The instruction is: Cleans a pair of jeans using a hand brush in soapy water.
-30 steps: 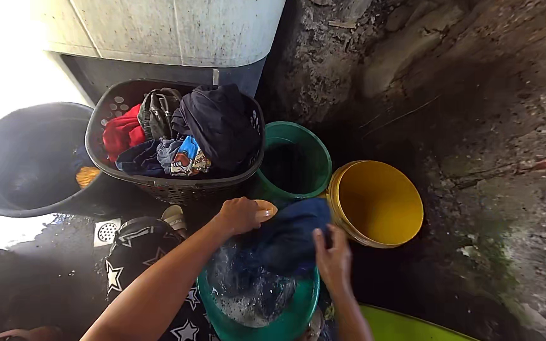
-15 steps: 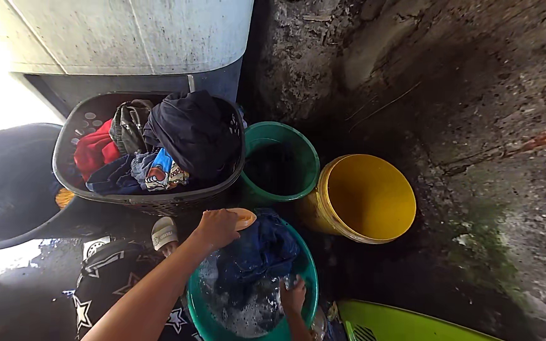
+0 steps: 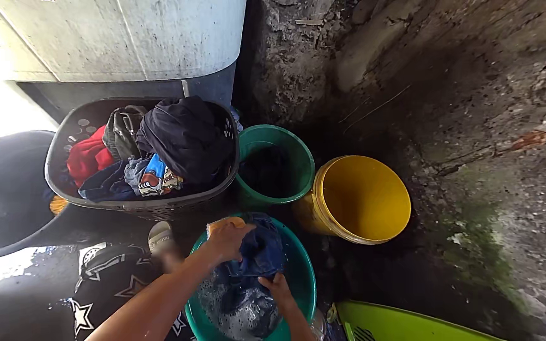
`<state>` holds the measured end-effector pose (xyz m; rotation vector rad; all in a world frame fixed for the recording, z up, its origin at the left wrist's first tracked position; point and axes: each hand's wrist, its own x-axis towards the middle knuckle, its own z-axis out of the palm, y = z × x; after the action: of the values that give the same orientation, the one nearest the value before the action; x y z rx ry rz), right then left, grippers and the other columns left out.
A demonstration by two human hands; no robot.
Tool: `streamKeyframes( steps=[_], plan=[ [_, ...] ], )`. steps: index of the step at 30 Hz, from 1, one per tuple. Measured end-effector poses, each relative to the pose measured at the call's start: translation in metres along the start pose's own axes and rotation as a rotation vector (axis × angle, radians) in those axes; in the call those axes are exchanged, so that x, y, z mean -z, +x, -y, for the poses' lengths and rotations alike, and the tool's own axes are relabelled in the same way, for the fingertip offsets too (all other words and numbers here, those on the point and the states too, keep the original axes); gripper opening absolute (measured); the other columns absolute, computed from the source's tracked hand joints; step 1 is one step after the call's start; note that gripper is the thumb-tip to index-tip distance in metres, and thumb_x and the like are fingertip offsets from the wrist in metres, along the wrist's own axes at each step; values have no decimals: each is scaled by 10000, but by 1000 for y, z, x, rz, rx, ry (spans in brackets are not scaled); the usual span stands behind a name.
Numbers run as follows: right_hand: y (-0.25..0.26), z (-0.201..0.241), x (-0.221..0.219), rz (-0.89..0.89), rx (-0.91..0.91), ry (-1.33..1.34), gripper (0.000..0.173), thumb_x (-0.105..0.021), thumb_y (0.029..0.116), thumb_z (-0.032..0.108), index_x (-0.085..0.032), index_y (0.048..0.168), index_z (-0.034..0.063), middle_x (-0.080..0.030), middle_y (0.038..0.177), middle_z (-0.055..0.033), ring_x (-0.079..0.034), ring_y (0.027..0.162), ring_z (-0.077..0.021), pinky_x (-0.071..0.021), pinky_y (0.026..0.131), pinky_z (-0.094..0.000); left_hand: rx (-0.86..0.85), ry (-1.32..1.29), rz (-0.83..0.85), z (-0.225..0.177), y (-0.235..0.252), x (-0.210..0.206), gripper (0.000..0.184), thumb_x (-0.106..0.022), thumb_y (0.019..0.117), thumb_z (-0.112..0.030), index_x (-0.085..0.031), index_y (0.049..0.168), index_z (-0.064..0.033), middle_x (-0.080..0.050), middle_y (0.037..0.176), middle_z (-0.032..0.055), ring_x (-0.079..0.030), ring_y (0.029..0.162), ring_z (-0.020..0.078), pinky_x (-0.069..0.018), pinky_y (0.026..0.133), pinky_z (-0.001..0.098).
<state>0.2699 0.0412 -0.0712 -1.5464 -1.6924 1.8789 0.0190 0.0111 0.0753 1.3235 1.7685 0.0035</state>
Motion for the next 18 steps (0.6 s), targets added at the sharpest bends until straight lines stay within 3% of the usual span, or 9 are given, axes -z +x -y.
streamKeyframes(
  steps=[2,3,6,8,10,12,14,16,18],
  plan=[
    [-23,15,-28,86,120,-91,242,-659,922,-9,-622,1077,-191,-625,1138,-254,-642,1001,-233,-542,920,-371,27,67,59,3,4,-8,897,-846,852,-217,-361,1602,-308,-382,1515,365,-421,1371,553,-400,1058,701],
    [-31,20,-40,191,160,-186,202,-623,949,16,-645,1027,-169,-608,1133,-255,-628,992,-249,-532,920,-377,46,102,72,5,6,-12,851,-848,852,-241,-409,1581,-278,-366,1530,361,-404,1387,550,-401,1060,698],
    [-25,13,-58,458,143,-486,333,-547,1044,124,-593,1294,-91,-669,1193,-264,-663,1122,-347,-499,1033,-487,114,162,65,15,11,-11,732,-813,885,-313,-489,1531,-198,-397,1537,322,-418,1396,516,-416,1057,685],
    [-10,-3,-51,375,165,-563,298,-553,1036,137,-701,1205,-58,-686,1196,-257,-646,1167,-365,-474,1072,-490,138,167,33,19,9,-3,682,-785,910,-319,-505,1511,-158,-441,1508,300,-455,1372,495,-435,1048,663],
    [-5,-1,-36,115,92,-584,276,-553,1029,108,-711,1144,-86,-668,1217,-282,-639,1187,-382,-475,1081,-483,137,161,9,18,3,3,642,-761,932,-311,-513,1499,-142,-459,1493,292,-476,1356,483,-449,1035,650],
    [6,1,-15,-166,9,-607,286,-560,1007,76,-652,1221,-90,-624,1293,-297,-632,1203,-406,-500,1055,-506,113,146,2,18,-1,6,625,-743,948,-320,-509,1502,-154,-465,1490,276,-487,1353,465,-454,1040,636],
    [28,6,9,-258,-88,-707,437,-606,954,40,-558,1381,-44,-539,1418,-291,-561,1297,-432,-484,1067,-544,90,138,8,19,-4,6,617,-736,954,-321,-508,1506,-166,-463,1493,269,-487,1356,458,-451,1050,626],
    [49,14,26,-161,-232,-872,645,-669,935,108,-419,1522,16,-450,1532,-258,-441,1419,-436,-429,1105,-591,69,136,21,21,-7,4,589,-739,952,-305,-533,1488,-174,-458,1493,279,-481,1357,463,-449,1050,627],
    [62,14,35,-8,-401,-962,819,-678,966,285,-242,1614,39,-373,1605,-228,-345,1487,-422,-346,1154,-616,54,139,42,22,-9,1,540,-732,960,-306,-566,1460,-186,-461,1488,279,-476,1360,461,-446,1053,622]
  ],
)
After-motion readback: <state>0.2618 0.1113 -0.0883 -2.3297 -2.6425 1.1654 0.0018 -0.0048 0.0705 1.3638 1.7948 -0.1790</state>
